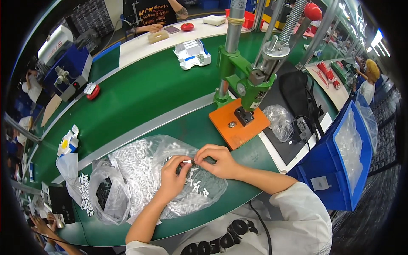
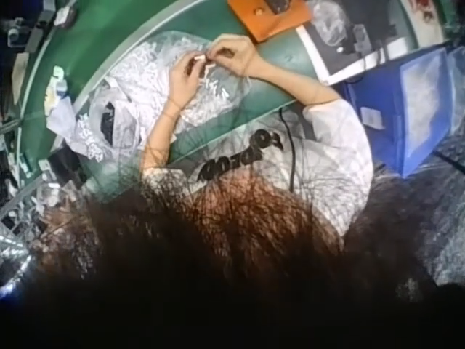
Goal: The person assembles small plastic components and metal parts into finished assemblies using a manual press machine.
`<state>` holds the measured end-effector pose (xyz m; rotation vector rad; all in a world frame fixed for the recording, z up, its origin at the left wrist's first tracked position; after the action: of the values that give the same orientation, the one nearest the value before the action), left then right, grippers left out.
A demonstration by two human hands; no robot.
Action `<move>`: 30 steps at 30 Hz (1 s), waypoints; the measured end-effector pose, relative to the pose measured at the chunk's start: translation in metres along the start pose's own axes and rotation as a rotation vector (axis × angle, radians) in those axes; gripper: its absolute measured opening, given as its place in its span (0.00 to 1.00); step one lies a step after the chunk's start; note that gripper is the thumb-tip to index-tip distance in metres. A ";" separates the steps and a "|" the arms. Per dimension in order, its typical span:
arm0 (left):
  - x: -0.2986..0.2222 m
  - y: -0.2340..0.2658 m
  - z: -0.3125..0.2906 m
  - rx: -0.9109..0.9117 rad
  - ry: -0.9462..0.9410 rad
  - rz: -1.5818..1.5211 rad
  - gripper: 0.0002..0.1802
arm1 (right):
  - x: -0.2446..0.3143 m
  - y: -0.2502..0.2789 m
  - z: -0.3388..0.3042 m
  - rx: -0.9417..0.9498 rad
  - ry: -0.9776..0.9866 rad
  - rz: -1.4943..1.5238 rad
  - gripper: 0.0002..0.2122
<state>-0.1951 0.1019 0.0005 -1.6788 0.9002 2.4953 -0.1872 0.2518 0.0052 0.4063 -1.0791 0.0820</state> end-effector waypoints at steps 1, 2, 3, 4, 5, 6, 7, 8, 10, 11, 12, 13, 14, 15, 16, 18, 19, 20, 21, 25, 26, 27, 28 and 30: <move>-0.001 -0.001 -0.001 0.008 -0.002 0.000 0.09 | 0.003 0.002 -0.002 -0.006 0.007 -0.020 0.05; 0.001 -0.002 -0.001 0.008 0.019 0.000 0.09 | 0.008 0.004 -0.004 -0.014 0.003 -0.021 0.05; 0.003 -0.001 -0.002 0.005 0.040 0.003 0.10 | 0.013 0.006 -0.003 -0.009 -0.012 -0.046 0.06; 0.004 -0.001 -0.004 0.011 0.040 0.004 0.10 | 0.018 0.007 -0.005 -0.004 -0.029 -0.071 0.06; 0.011 -0.001 -0.008 0.022 0.074 -0.011 0.09 | 0.021 0.009 -0.009 -0.010 -0.032 -0.069 0.06; 0.018 -0.002 -0.011 0.028 0.110 -0.027 0.09 | 0.026 0.011 -0.012 -0.009 -0.032 -0.092 0.07; 0.022 -0.004 -0.012 0.030 0.114 -0.028 0.09 | 0.028 0.014 -0.017 -0.006 -0.033 -0.112 0.07; 0.024 -0.004 -0.012 -0.006 0.084 -0.055 0.09 | 0.029 0.018 -0.024 -0.005 -0.040 -0.107 0.07; 0.029 -0.002 -0.014 -0.055 0.043 -0.069 0.09 | 0.032 0.032 -0.039 -0.049 -0.070 -0.243 0.07; 0.029 -0.001 -0.013 -0.062 0.029 -0.059 0.09 | 0.035 0.043 -0.046 -0.091 -0.071 -0.295 0.07; 0.027 -0.003 -0.011 -0.048 0.030 -0.064 0.09 | 0.039 0.058 -0.052 -0.131 -0.074 -0.346 0.07; 0.024 -0.003 -0.009 -0.034 0.036 -0.047 0.09 | 0.041 0.072 -0.057 -0.167 -0.098 -0.404 0.06; 0.020 -0.001 -0.008 -0.022 0.039 -0.027 0.09 | 0.044 0.087 -0.064 -0.233 -0.120 -0.474 0.06; 0.020 -0.001 -0.007 -0.023 0.039 -0.050 0.09 | 0.048 0.103 -0.068 -0.309 -0.140 -0.480 0.06; 0.018 0.001 -0.006 -0.028 0.046 -0.052 0.09 | 0.049 0.124 -0.078 -0.381 -0.144 -0.557 0.06; 0.015 -0.002 -0.003 -0.002 0.060 -0.047 0.09 | 0.060 0.162 -0.091 -0.532 -0.153 -0.868 0.05; 0.018 -0.003 -0.003 -0.003 0.057 -0.052 0.09 | 0.058 0.181 -0.099 -0.566 -0.206 -0.902 0.05; 0.020 -0.002 -0.005 0.008 0.075 -0.066 0.09 | 0.047 0.203 -0.112 -0.611 -0.346 -0.905 0.05; 0.021 -0.004 -0.005 0.023 0.090 -0.080 0.08 | 0.038 0.221 -0.124 -0.676 -0.414 -0.834 0.05; 0.020 -0.003 -0.007 -0.007 0.052 -0.052 0.09 | 0.026 0.233 -0.124 -0.451 -0.522 -0.998 0.04; 0.021 -0.005 -0.007 -0.006 0.041 -0.052 0.10 | 0.023 0.233 -0.122 -0.406 -0.534 -1.020 0.04; 0.021 -0.005 -0.007 -0.005 0.040 -0.052 0.10 | 0.020 0.229 -0.118 -0.376 -0.542 -1.001 0.06; 0.019 -0.005 -0.007 -0.004 0.023 -0.048 0.09 | 0.019 0.229 -0.116 -0.377 -0.540 -1.002 0.06; 0.017 -0.004 -0.007 -0.009 0.008 -0.037 0.09 | 0.007 0.232 -0.112 -0.347 -0.649 -0.980 0.08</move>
<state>-0.1953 0.0965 -0.0173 -1.6931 0.8518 2.4745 -0.1505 0.5057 0.0310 0.6243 -1.3806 -1.1576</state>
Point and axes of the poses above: each hand's wrist, its own z-axis towards the middle knuckle, its own y-axis out of the back of the hand, x = y × z, the point moved 9 cm from there along z, towards the middle knuckle, and after that the axes turned 8 degrees about x, right-handed, at the moved point
